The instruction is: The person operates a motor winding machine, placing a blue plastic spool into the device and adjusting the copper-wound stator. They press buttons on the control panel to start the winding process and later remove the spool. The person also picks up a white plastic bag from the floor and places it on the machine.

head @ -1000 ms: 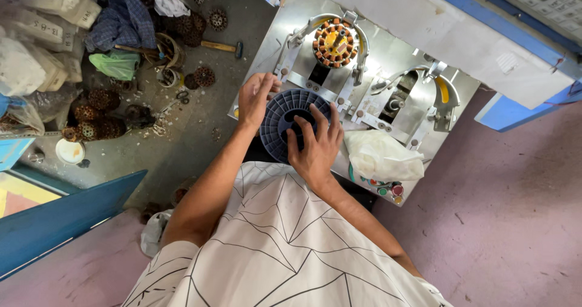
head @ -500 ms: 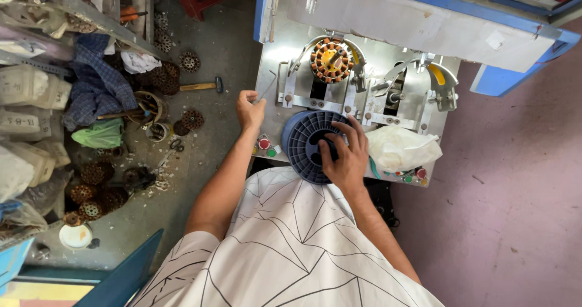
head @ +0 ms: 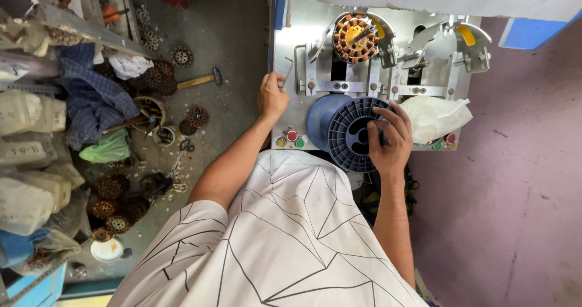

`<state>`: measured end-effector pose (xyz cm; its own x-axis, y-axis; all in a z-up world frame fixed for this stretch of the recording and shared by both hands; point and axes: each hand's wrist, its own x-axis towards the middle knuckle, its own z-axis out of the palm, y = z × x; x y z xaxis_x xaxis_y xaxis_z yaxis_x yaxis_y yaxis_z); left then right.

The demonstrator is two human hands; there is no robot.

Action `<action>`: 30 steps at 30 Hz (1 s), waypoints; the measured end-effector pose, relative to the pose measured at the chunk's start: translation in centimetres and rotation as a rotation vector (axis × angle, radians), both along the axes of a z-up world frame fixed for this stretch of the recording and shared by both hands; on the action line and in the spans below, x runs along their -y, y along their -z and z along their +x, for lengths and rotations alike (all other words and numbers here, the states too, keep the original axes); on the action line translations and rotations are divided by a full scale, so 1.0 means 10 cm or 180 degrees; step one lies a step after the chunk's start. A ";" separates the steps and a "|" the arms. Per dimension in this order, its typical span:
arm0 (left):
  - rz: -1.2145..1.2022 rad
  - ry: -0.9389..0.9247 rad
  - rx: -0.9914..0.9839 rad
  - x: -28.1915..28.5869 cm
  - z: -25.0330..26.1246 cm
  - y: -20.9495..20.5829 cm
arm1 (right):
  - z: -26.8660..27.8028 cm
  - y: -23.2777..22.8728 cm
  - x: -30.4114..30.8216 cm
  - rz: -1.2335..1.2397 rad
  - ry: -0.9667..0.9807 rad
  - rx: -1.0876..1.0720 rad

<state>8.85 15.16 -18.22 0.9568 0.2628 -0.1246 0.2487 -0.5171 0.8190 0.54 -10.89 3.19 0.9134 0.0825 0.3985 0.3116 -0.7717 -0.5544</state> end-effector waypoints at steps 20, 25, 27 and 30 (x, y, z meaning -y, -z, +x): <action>0.0104 0.0636 -0.0264 -0.05 0.23 0.02 | 0.05 -0.09 -0.02 0.0216 0.0217 -0.0067; 0.0192 0.0691 -0.0292 -0.02 0.26 0.04 | 0.04 -0.08 0.04 0.0207 0.0160 -0.0051; 0.0244 0.0655 -0.0342 0.00 0.26 0.03 | 0.04 -0.08 0.07 0.0203 0.0078 -0.0024; 0.0310 0.0539 -0.0397 0.09 0.23 0.05 | 0.03 -0.10 0.14 0.0174 -0.0066 -0.0034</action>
